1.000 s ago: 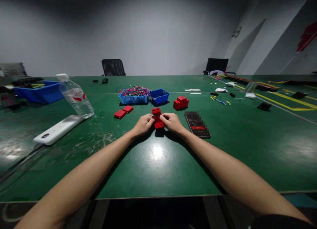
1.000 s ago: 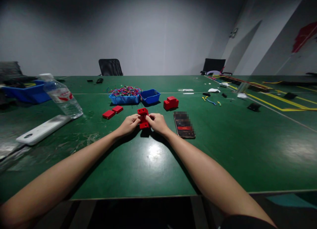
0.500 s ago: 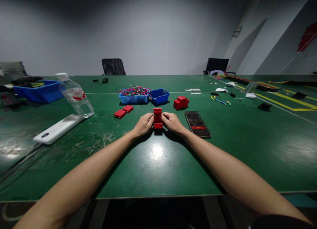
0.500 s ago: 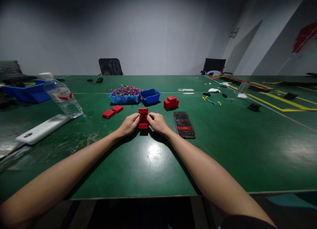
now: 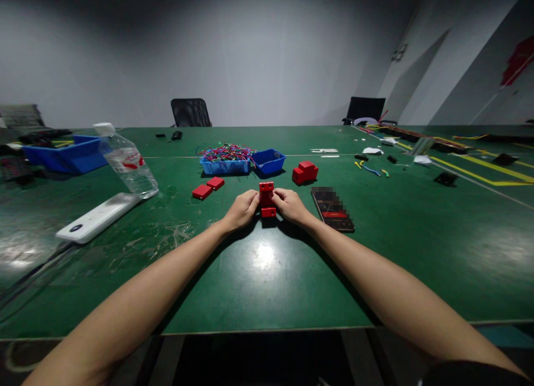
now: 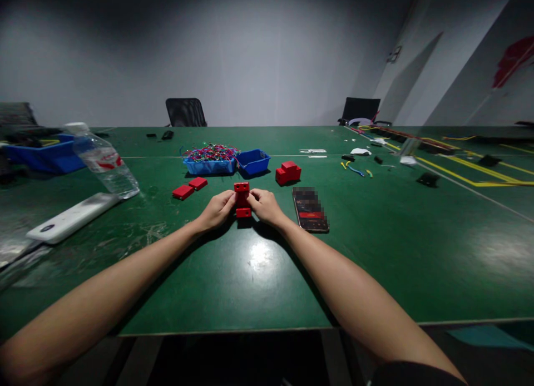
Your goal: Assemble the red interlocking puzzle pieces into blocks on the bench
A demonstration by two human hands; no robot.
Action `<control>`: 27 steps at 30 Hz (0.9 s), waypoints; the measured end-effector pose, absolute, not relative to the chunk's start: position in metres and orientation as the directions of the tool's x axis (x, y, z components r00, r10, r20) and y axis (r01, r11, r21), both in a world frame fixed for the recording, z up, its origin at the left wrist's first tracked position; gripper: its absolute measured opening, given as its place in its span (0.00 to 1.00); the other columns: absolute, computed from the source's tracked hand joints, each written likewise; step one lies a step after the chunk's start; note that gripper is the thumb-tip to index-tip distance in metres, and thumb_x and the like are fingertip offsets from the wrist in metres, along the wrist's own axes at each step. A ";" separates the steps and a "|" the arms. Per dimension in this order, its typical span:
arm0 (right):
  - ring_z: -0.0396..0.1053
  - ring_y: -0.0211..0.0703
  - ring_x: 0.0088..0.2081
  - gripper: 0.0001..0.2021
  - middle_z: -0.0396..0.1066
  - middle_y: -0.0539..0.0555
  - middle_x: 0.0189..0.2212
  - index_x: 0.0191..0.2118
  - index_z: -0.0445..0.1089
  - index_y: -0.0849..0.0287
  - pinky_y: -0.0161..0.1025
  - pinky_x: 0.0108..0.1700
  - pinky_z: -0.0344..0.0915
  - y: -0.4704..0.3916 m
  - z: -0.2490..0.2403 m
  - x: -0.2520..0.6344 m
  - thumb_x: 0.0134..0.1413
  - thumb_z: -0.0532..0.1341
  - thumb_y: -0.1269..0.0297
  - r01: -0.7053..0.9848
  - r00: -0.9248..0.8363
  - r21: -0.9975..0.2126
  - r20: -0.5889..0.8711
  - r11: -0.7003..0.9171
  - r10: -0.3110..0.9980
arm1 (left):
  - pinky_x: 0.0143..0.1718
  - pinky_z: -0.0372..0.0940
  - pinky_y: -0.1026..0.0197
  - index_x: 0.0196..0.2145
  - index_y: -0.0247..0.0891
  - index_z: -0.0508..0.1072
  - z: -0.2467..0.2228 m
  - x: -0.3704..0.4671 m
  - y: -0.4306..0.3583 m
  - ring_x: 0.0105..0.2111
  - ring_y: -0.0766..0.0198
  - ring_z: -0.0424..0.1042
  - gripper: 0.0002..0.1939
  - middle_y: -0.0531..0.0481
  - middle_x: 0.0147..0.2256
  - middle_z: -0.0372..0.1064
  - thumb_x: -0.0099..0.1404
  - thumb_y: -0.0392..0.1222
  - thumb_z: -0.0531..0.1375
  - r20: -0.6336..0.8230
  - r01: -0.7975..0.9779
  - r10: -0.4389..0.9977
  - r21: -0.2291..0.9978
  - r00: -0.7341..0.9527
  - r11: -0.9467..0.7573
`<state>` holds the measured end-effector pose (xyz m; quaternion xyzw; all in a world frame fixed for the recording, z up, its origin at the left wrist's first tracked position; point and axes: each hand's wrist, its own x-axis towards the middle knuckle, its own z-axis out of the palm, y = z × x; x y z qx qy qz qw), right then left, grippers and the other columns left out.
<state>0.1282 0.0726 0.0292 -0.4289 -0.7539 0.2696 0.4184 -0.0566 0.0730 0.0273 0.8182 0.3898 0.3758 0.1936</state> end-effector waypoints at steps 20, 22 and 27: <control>0.70 0.43 0.35 0.15 0.77 0.55 0.37 0.42 0.74 0.61 0.37 0.40 0.63 0.073 0.027 0.128 0.61 0.52 0.62 0.411 -0.305 -0.735 0.447 0.539 0.841 | 0.42 0.63 0.56 0.38 0.35 0.70 0.032 -0.054 0.068 0.36 0.58 0.69 0.21 0.43 0.36 0.70 0.71 0.49 0.42 0.452 0.559 0.809 0.586 0.375 -0.586; 0.70 0.43 0.36 0.14 0.77 0.55 0.37 0.42 0.74 0.61 0.37 0.40 0.63 0.074 0.027 0.128 0.61 0.52 0.63 0.418 -0.307 -0.729 0.448 0.542 0.840 | 0.41 0.63 0.56 0.37 0.36 0.69 0.032 -0.053 0.068 0.35 0.59 0.68 0.20 0.44 0.35 0.69 0.72 0.49 0.42 0.446 0.570 0.814 0.582 0.373 -0.580; 0.72 0.45 0.36 0.14 0.77 0.57 0.37 0.41 0.74 0.62 0.37 0.39 0.63 0.073 0.026 0.128 0.60 0.52 0.63 0.437 -0.307 -0.719 0.445 0.540 0.841 | 0.39 0.62 0.58 0.35 0.37 0.68 0.029 -0.054 0.071 0.33 0.60 0.67 0.20 0.47 0.33 0.68 0.72 0.50 0.42 0.432 0.562 0.822 0.601 0.370 -0.569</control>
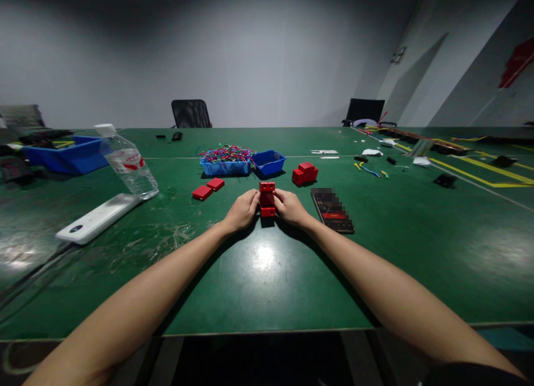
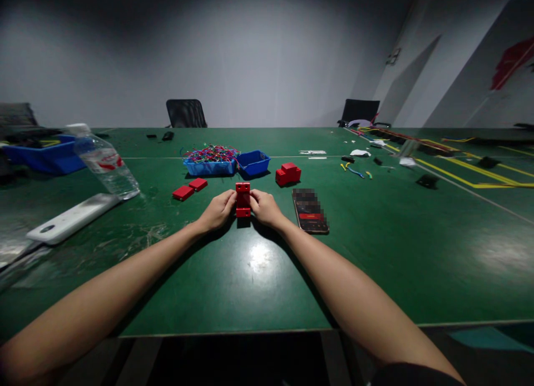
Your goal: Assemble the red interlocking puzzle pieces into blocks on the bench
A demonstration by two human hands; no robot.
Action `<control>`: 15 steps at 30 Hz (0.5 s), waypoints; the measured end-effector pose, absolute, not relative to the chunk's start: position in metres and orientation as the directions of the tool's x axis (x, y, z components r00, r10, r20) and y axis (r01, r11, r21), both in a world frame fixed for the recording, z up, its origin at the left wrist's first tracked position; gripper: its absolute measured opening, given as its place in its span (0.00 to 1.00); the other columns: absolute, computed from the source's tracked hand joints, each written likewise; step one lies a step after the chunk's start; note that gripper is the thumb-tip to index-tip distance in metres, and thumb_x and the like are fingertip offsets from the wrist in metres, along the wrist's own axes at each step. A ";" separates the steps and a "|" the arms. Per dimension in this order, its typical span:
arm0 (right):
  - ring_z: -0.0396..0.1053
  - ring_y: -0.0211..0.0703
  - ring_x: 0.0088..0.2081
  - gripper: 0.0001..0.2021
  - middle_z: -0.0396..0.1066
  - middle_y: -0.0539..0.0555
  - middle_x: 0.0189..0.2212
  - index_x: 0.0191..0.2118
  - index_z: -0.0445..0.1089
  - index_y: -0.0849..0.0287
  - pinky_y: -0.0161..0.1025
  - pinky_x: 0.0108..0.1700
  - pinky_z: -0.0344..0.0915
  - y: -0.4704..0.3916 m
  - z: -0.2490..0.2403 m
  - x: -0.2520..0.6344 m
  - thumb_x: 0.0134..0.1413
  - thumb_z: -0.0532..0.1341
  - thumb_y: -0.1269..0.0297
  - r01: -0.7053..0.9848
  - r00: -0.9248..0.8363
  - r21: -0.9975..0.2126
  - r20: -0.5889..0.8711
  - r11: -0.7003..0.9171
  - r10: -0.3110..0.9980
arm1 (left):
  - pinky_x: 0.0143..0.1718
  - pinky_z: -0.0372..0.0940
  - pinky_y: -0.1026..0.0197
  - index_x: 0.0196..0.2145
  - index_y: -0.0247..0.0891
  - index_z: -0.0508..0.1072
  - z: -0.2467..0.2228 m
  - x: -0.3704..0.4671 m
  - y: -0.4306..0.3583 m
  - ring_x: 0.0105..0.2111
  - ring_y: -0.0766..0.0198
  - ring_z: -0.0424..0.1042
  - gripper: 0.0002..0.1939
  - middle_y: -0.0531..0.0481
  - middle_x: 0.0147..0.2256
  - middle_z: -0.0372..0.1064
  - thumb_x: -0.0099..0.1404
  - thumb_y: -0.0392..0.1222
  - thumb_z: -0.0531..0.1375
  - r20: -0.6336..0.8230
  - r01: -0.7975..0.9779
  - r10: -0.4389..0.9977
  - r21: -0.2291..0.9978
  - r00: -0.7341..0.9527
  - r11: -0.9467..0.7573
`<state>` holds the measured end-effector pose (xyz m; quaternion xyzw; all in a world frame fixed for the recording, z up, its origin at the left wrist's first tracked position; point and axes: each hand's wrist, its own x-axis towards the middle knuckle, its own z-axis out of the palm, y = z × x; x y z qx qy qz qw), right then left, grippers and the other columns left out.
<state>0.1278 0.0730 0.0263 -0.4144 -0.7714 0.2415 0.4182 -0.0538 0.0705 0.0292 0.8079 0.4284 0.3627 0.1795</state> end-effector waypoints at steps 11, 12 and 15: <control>0.62 0.37 0.24 0.22 0.69 0.50 0.21 0.26 0.71 0.61 0.33 0.27 0.56 0.082 0.021 0.126 0.54 0.56 0.46 0.307 -0.189 -0.875 0.329 0.374 0.925 | 0.35 0.61 0.60 0.31 0.37 0.69 0.036 -0.053 0.065 0.30 0.61 0.66 0.31 0.47 0.30 0.69 0.70 0.61 0.38 0.419 0.487 0.804 0.643 0.421 -0.590; 0.59 0.36 0.22 0.24 0.66 0.49 0.19 0.24 0.69 0.61 0.33 0.26 0.54 0.083 0.020 0.126 0.53 0.55 0.43 0.278 -0.167 -0.894 0.316 0.352 0.934 | 0.34 0.60 0.60 0.29 0.37 0.68 0.037 -0.053 0.064 0.29 0.61 0.65 0.33 0.48 0.29 0.68 0.70 0.62 0.36 0.416 0.502 0.805 0.632 0.423 -0.590; 0.55 0.35 0.21 0.27 0.62 0.49 0.17 0.20 0.65 0.59 0.34 0.24 0.51 0.087 0.018 0.126 0.49 0.56 0.36 0.195 -0.113 -0.934 0.281 0.298 0.953 | 0.33 0.59 0.60 0.25 0.38 0.66 0.038 -0.054 0.063 0.28 0.62 0.62 0.36 0.49 0.25 0.64 0.68 0.65 0.33 0.405 0.564 0.812 0.584 0.421 -0.584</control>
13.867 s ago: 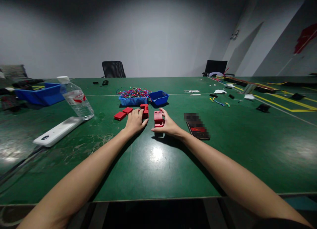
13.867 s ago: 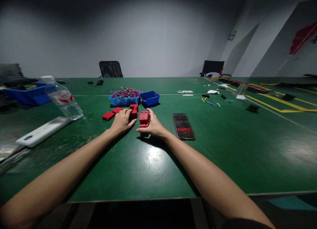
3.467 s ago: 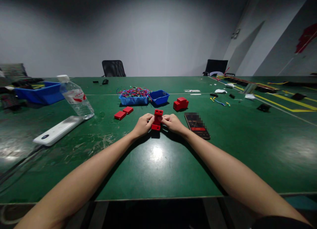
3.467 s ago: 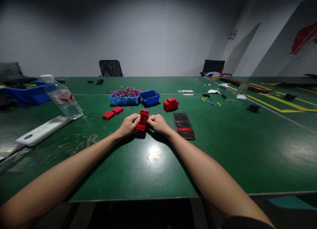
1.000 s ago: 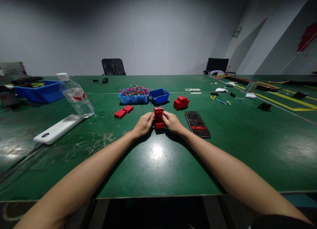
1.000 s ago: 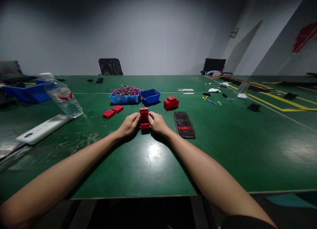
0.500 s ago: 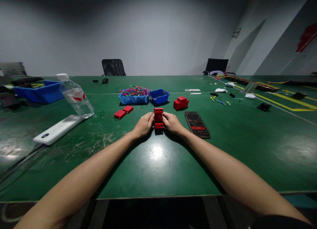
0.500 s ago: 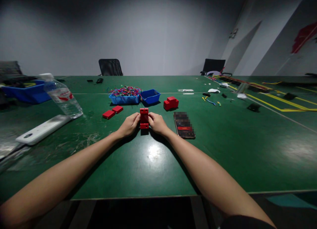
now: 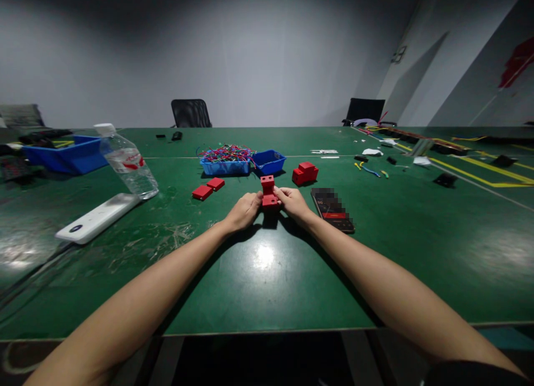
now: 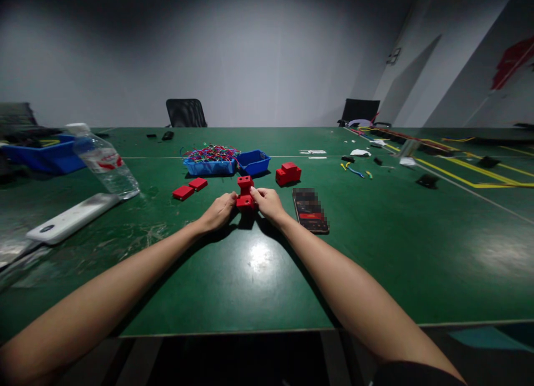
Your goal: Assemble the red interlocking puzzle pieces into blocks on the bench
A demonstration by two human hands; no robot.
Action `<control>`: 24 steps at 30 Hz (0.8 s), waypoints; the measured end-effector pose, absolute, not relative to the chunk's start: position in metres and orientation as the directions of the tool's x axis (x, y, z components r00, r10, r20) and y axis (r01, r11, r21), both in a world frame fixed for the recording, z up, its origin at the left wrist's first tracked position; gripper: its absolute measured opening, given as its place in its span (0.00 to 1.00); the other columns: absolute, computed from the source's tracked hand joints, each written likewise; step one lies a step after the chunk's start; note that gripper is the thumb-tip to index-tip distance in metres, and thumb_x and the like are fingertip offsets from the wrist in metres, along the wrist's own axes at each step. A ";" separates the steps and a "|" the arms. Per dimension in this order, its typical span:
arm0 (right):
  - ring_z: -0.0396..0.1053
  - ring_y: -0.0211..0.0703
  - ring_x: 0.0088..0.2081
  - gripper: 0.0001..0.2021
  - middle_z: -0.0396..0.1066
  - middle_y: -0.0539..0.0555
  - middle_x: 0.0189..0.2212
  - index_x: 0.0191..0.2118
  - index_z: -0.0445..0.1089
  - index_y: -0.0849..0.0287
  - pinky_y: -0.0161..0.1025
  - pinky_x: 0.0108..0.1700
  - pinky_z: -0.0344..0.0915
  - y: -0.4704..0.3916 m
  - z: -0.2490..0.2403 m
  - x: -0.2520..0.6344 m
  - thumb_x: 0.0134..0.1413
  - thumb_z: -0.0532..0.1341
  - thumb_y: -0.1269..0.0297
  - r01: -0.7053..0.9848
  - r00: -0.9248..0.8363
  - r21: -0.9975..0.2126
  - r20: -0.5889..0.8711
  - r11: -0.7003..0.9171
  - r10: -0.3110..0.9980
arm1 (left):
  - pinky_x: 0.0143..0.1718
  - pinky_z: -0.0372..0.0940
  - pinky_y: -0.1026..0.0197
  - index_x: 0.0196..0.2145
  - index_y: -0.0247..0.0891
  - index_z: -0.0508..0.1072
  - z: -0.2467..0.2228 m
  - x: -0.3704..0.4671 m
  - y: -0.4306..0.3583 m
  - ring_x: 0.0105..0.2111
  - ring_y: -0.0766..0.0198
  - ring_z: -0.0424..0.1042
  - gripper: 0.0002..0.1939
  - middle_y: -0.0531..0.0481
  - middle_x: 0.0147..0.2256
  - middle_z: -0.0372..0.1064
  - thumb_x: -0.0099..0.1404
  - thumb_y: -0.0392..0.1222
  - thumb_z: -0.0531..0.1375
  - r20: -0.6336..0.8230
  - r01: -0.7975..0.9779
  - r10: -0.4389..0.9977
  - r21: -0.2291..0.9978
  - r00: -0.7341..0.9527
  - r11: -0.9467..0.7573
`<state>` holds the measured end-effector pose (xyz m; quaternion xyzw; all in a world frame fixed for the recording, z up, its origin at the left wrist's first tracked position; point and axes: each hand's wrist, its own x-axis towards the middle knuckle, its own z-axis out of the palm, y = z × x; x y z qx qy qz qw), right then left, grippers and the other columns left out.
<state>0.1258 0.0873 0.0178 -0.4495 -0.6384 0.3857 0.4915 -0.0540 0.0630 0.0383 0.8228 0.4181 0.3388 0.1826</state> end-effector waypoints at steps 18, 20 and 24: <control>0.64 0.37 0.25 0.25 0.71 0.50 0.22 0.27 0.74 0.63 0.34 0.28 0.58 0.080 0.027 0.127 0.42 0.63 0.39 0.035 -0.153 -0.976 0.207 0.215 0.966 | 0.45 0.67 0.56 0.44 0.35 0.71 0.034 -0.053 0.069 0.41 0.56 0.74 0.24 0.44 0.41 0.76 0.65 0.59 0.54 0.302 0.375 0.857 0.802 0.418 -0.466; 0.68 0.39 0.29 0.25 0.74 0.52 0.27 0.31 0.75 0.62 0.35 0.32 0.62 0.079 0.028 0.125 0.43 0.63 0.40 0.009 -0.117 -0.972 0.231 0.234 0.966 | 0.45 0.67 0.55 0.46 0.35 0.70 0.031 -0.053 0.070 0.41 0.56 0.75 0.24 0.43 0.42 0.76 0.66 0.58 0.54 0.316 0.379 0.860 0.797 0.401 -0.470; 0.73 0.41 0.34 0.27 0.77 0.55 0.33 0.42 0.74 0.60 0.34 0.33 0.64 0.076 0.034 0.121 0.45 0.64 0.40 -0.059 -0.030 -0.979 0.196 0.194 0.980 | 0.41 0.69 0.56 0.49 0.36 0.65 0.030 -0.053 0.067 0.39 0.57 0.75 0.24 0.42 0.42 0.74 0.63 0.57 0.58 0.353 0.432 0.860 0.754 0.369 -0.495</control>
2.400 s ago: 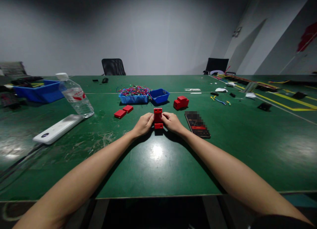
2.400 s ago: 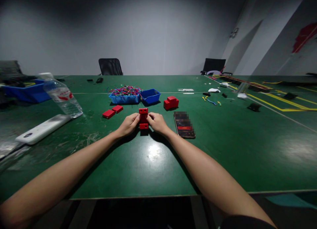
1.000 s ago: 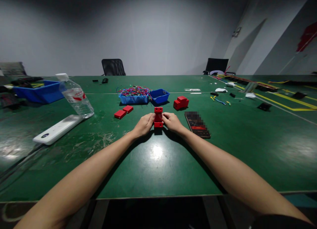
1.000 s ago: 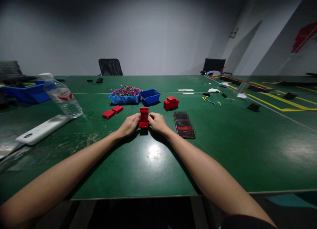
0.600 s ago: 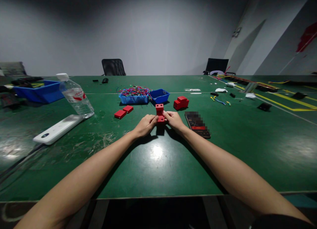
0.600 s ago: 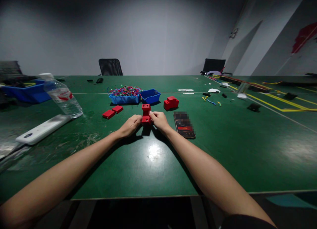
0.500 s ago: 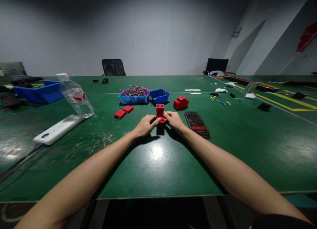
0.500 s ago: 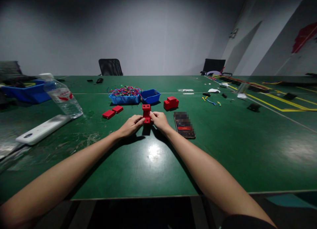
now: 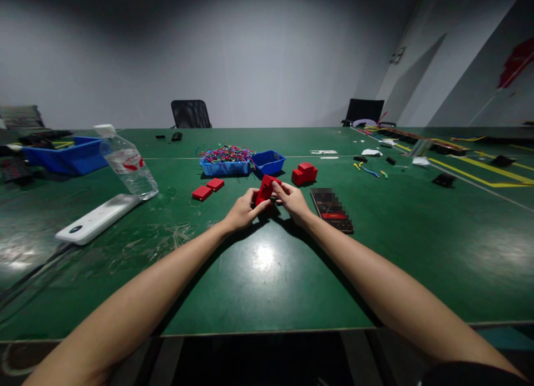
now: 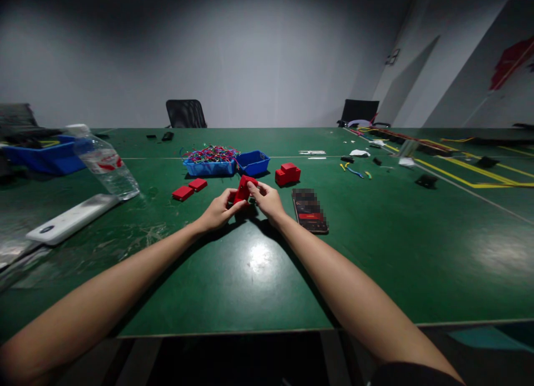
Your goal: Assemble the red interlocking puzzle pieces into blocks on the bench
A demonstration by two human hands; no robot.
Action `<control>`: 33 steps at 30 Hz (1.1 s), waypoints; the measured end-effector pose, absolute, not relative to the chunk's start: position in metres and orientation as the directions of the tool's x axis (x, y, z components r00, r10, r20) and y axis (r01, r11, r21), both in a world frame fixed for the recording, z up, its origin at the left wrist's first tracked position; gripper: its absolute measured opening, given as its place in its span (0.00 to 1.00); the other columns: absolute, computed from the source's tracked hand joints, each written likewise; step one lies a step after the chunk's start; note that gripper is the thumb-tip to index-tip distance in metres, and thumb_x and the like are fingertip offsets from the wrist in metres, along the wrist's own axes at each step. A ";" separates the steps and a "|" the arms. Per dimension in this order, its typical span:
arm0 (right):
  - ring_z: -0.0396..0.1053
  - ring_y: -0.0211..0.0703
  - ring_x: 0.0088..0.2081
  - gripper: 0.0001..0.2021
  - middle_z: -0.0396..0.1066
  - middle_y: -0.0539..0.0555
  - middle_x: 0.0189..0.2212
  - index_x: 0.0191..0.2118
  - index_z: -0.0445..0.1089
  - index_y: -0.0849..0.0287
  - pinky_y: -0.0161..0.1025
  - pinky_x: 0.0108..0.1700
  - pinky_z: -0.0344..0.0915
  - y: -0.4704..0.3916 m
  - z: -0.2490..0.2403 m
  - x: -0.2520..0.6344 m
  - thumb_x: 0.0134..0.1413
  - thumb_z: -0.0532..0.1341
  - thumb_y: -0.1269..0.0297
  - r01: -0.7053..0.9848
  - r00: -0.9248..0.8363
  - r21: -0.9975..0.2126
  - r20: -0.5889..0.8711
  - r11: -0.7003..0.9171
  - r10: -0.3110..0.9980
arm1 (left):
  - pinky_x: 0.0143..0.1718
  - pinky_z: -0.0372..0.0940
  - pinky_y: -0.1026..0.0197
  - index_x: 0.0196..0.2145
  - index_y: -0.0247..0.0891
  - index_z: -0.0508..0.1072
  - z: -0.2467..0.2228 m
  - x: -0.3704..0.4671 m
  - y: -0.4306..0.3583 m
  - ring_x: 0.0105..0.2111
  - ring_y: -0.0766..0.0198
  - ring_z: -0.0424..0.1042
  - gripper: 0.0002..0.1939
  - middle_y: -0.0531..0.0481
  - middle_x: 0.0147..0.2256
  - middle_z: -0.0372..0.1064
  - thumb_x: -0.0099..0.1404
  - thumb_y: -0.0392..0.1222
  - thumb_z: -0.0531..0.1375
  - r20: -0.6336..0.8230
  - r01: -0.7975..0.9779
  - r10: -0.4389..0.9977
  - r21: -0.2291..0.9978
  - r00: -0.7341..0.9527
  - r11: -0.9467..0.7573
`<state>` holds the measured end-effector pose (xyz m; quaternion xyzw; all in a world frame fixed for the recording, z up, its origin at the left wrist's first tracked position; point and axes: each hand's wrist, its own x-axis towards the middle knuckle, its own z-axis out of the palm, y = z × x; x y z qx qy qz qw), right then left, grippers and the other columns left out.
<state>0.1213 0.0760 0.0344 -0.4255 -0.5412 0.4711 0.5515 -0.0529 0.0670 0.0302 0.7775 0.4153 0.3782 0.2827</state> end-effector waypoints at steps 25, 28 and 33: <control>0.71 0.37 0.23 0.18 0.75 0.54 0.25 0.33 0.71 0.62 0.31 0.24 0.59 0.084 0.032 0.125 0.58 0.57 0.50 -0.131 -0.058 -0.991 0.032 0.024 0.998 | 0.45 0.68 0.55 0.55 0.38 0.57 0.033 -0.051 0.069 0.40 0.59 0.74 0.33 0.42 0.47 0.68 0.55 0.44 0.66 0.546 0.424 0.831 0.731 0.107 -0.535; 0.72 0.38 0.23 0.18 0.75 0.54 0.25 0.33 0.71 0.62 0.31 0.23 0.58 0.083 0.032 0.126 0.58 0.58 0.49 -0.124 -0.072 -0.992 0.039 0.030 0.997 | 0.47 0.68 0.52 0.53 0.36 0.61 0.033 -0.052 0.070 0.44 0.55 0.74 0.31 0.39 0.48 0.69 0.55 0.46 0.67 0.538 0.445 0.838 0.730 0.092 -0.518; 0.72 0.38 0.23 0.20 0.74 0.54 0.25 0.33 0.70 0.61 0.31 0.24 0.60 0.081 0.033 0.126 0.55 0.60 0.46 -0.120 -0.105 -0.992 0.050 0.038 0.993 | 0.48 0.69 0.52 0.48 0.36 0.68 0.033 -0.054 0.072 0.46 0.53 0.74 0.28 0.39 0.47 0.71 0.53 0.50 0.68 0.512 0.385 0.856 0.779 0.064 -0.495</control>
